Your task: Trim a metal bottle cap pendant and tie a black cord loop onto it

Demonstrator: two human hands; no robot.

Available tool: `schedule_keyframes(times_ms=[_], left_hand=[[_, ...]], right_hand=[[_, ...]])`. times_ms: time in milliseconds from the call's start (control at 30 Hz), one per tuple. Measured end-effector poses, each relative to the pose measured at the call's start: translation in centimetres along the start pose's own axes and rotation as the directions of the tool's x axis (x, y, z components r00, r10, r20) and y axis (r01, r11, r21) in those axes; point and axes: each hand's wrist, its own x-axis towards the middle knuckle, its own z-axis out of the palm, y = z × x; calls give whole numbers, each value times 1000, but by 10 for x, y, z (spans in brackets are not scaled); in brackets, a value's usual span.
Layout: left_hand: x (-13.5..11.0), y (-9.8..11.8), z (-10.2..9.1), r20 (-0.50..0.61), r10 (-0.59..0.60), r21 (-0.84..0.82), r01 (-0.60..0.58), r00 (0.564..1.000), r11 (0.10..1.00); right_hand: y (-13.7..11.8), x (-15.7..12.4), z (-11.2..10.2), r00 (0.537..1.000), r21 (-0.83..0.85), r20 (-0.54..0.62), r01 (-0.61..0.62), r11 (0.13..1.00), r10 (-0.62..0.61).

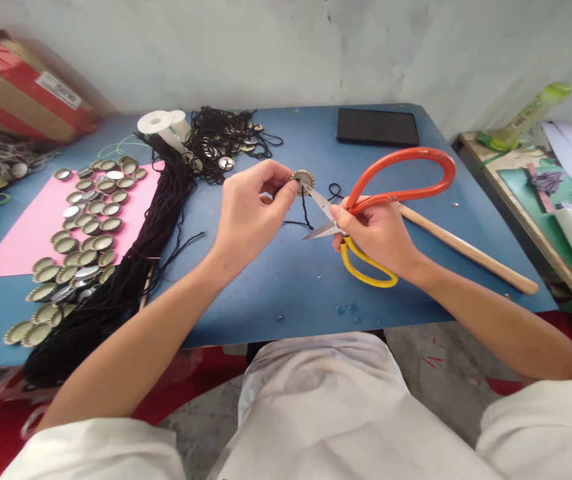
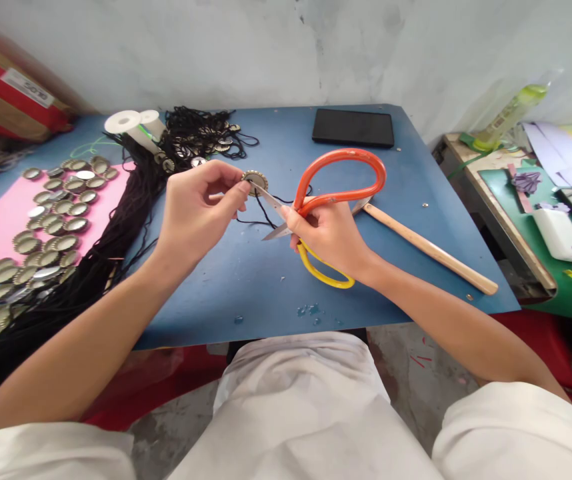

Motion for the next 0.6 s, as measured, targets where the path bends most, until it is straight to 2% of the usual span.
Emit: schedule_keyframes(times_ms=[600], left_hand=[[-2, 1, 1, 2, 44, -1, -44, 999, 999]], right_hand=[[3, 3, -3, 1000, 5, -9, 0, 1000, 0]])
